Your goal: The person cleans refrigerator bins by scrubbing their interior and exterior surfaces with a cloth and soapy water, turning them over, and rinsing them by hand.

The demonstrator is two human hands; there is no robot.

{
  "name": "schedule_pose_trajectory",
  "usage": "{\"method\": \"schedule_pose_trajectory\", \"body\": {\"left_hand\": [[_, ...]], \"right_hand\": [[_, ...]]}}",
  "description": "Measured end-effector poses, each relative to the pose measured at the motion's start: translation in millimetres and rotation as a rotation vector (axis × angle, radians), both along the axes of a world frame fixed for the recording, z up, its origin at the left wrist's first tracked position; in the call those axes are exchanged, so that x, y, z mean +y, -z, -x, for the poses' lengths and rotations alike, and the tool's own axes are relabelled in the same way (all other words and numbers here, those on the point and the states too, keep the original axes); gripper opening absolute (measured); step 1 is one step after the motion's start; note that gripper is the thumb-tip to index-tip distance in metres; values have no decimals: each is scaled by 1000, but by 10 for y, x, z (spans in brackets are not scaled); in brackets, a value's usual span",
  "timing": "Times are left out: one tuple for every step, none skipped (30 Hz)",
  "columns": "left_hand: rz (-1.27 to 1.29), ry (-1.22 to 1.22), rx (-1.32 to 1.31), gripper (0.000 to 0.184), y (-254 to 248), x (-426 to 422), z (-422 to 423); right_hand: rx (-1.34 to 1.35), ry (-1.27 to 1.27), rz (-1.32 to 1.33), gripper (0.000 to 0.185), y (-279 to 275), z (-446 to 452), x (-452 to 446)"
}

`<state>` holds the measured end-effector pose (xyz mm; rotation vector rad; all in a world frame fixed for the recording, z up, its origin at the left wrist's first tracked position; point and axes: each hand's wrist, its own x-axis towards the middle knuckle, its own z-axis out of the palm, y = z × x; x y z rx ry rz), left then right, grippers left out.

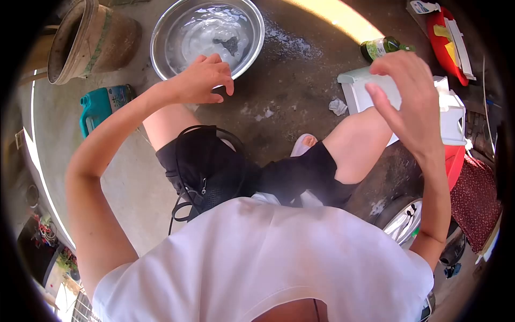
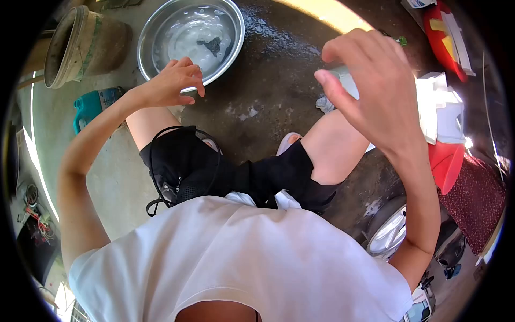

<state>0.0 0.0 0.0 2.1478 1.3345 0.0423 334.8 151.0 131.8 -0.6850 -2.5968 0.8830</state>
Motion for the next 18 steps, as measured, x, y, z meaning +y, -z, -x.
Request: {"method": "schedule_pose_trajectory", "body": {"left_hand": [[44, 11, 3, 20, -149, -139, -4], [82, 21, -4, 18, -286, -239, -26], [-18, 17, -104, 16, 31, -57, -389], [34, 14, -98, 14, -108, -164, -439], [96, 11, -91, 13, -248, -318, -474], [90, 26, -110, 11, -350, -436, -480], [131, 39, -120, 11, -402, -489, -557], [177, 55, -143, 11, -458, -546, -670], [219, 73, -157, 11, -512, -595, -750], [240, 94, -145, 12, -523, -644, -811], [232, 94, -119, 12, -494, -671, -855], [226, 96, -94, 12, -452, -697, -895], [227, 100, -70, 13, -443, -702, -918], [178, 88, -90, 12, -414, -688, -964], [173, 82, -86, 11, -393, -653, -999], [163, 77, -75, 10, -386, -603, -1024], [155, 70, -66, 10, -392, -555, -1041], [183, 61, -45, 9, -444, -488, -1029]], "right_hand": [[-134, -83, -361, 16, 116, 199, -174], [-91, -68, -263, 16, 159, 205, -287], [-177, -70, -324, 15, 97, -19, -288], [-152, -60, -238, 15, 160, -52, -396], [-126, -50, -142, 14, 225, -80, -518], [-158, -95, -54, 12, 323, -108, -595], [-222, -144, 38, 12, 414, -169, -650], [-297, -189, 135, 12, 489, -250, -732], [-364, -233, 228, 12, 577, -316, -813], [-378, -292, 248, 15, 651, -374, -904], [-389, -349, 268, 18, 736, -418, -1004], [-416, -385, 264, 21, 835, -430, -1104], [-365, -396, 241, 26, 935, -396, -1192], [-330, -387, 271, 29, 1037, -352, -1284], [-292, -376, 294, 32, 1129, -280, -1354], [-263, -396, 285, 34, 1229, -225, -1431], [-234, -417, 278, 36, 1274, -166, -1492], [-292, -476, 331, 39, 1256, -85, -1531]]}}
